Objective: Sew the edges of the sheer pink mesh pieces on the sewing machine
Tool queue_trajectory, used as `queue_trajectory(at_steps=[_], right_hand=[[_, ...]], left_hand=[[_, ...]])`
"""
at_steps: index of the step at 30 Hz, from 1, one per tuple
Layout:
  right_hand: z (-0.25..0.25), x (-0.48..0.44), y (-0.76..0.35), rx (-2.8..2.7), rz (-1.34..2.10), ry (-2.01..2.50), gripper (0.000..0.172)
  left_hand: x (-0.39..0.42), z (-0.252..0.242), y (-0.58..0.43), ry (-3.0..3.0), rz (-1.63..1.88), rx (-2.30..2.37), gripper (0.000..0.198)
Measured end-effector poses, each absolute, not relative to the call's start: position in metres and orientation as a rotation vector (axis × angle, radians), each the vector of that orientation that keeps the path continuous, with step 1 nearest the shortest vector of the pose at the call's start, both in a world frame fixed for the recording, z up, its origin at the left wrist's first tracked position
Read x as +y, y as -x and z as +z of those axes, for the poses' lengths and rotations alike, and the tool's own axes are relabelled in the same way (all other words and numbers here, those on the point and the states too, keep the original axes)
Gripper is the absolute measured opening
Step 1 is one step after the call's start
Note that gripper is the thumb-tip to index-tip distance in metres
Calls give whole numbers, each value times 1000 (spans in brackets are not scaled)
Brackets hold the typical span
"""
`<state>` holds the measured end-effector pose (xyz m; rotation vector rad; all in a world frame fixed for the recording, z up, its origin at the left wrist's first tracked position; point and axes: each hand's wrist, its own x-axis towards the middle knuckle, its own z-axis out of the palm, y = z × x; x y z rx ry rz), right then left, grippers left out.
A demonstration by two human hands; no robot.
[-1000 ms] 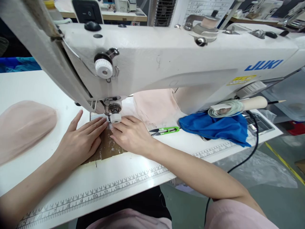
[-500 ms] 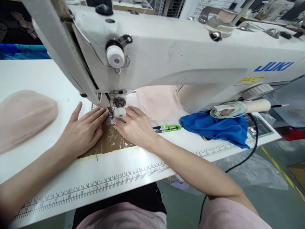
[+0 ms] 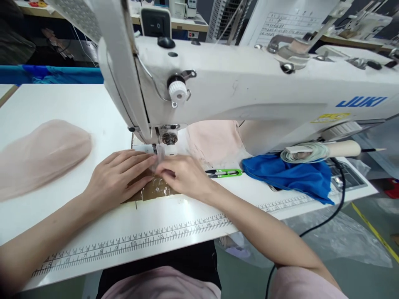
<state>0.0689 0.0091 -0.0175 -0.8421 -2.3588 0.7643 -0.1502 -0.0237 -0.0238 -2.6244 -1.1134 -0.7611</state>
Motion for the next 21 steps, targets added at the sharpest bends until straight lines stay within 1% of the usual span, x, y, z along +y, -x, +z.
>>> queue_trajectory(at_steps=[1, 2, 3, 4, 6, 7, 9, 11, 13, 14, 15, 17, 18, 20, 21], right_hand=[[-12, 8, -70, -2269, 1106, 751, 9], [-7, 8, -72, -2163, 1415, 662, 7], [-4, 8, -73, -2051, 1646, 597, 16], [-1, 9, -74, -1956, 1800, 566, 24], [2, 10, -74, -1845, 1941, 575, 34], [2, 10, -73, -1828, 1973, 595, 33], [2, 8, -68, -1843, 1959, 621, 25], [4, 4, -62, -1921, 1821, 636, 14], [9, -2, -57, -2043, 1604, 666, 6], [13, -6, -54, -2098, 1526, 678, 6], [17, -10, -52, -2148, 1486, 684, 10], [25, -18, -47, -2202, 1523, 639, 17], [29, -22, -45, -2223, 1557, 587, 19], [36, -28, -38, -2257, 1555, 439, 23], [38, -31, -34, -2233, 1584, 357, 27]], left_hand=[[-25, -21, 151, 2687, -821, -1114, 30], [-25, -18, 152, 2776, -886, -1129, 23], [-26, -14, 154, 2882, -957, -1155, 18], [-26, -9, 156, 2996, -1021, -1189, 16], [-28, 6, 162, 3159, -1145, -1295, 18], [-30, 14, 164, 3188, -1187, -1361, 21], [-38, 32, 167, 3147, -1208, -1430, 28], [-54, 50, 167, 3077, -1109, -1360, 35], [-76, 65, 166, 3056, -934, -1249, 33], [-89, 71, 166, 3105, -822, -1218, 29], [-100, 76, 167, 3186, -737, -1211, 26], [-116, 82, 173, 3415, -591, -1192, 22], [-119, 83, 177, 3469, -588, -1281, 20], [-115, 80, 187, 3401, -762, -1634, 12], [-109, 77, 192, 3270, -902, -1863, 16]])
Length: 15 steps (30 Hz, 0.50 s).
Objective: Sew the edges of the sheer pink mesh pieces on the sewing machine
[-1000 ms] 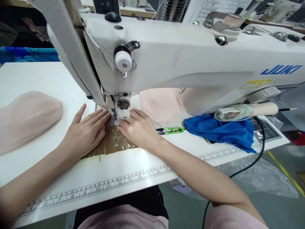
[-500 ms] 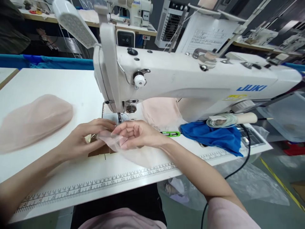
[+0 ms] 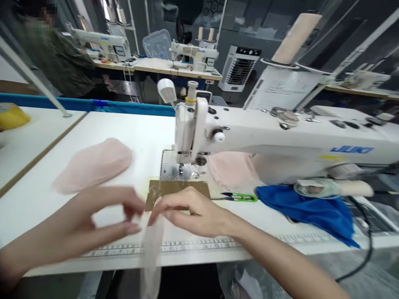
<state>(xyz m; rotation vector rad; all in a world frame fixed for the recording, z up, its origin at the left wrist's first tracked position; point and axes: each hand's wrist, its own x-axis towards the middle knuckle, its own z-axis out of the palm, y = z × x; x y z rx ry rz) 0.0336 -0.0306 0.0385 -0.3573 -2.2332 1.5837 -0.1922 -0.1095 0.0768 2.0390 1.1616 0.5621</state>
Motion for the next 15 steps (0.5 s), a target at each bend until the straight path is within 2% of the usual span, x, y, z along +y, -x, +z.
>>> queue_trajectory(at_steps=[2, 3, 4, 7, 8, 11, 15], right_hand=[[42, -35, -23, -2142, 1705, 271, 30], [44, -37, -17, -2094, 1756, 279, 28], [44, -39, -11, -2063, 1785, 323, 22], [43, -43, 3, -2001, 1807, 516, 7], [42, -43, 7, -1983, 1809, 555, 4], [34, -41, 18, -1957, 1812, 581, 12], [27, -29, 49, -1971, 1767, 673, 14]], left_hand=[[-96, 66, 204, -1922, 559, 1119, 65], [-91, 59, 210, -1847, 468, 1046, 70], [-89, 52, 217, -1764, 422, 981, 63], [-95, 33, 239, -1473, 426, 896, 19], [-101, 29, 248, -1389, 464, 931, 16], [-118, 25, 281, -1235, 650, 1082, 19], [-111, 41, 325, -1312, 822, 1388, 33]])
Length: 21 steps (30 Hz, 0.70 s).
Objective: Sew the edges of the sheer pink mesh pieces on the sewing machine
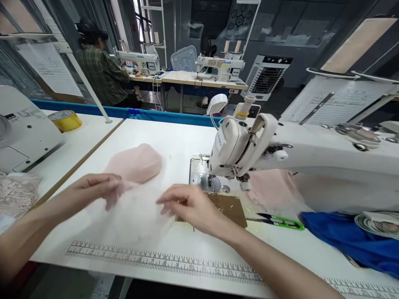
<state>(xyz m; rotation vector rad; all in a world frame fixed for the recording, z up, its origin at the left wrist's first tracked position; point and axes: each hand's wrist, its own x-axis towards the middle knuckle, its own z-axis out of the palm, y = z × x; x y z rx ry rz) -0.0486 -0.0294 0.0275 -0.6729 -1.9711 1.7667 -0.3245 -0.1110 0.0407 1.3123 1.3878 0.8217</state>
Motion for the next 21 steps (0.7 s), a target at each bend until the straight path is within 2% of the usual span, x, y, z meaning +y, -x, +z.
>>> queue_trajectory(at_steps=[3, 6, 13, 21], right_hand=[[28, -10, 85, -1887, 1671, 690, 25], [25, 15, 121, -1780, 1556, 604, 34], [6, 49, 147, -1964, 1582, 876, 68], [0, 52, 142, -2212, 1552, 988, 78]], left_hand=[[-76, 58, 346, -1405, 987, 1680, 37], [-34, 66, 358, -1636, 879, 1919, 42], [12, 24, 369, -1796, 676, 2114, 42], [3, 1, 363, -1989, 429, 2455, 45]])
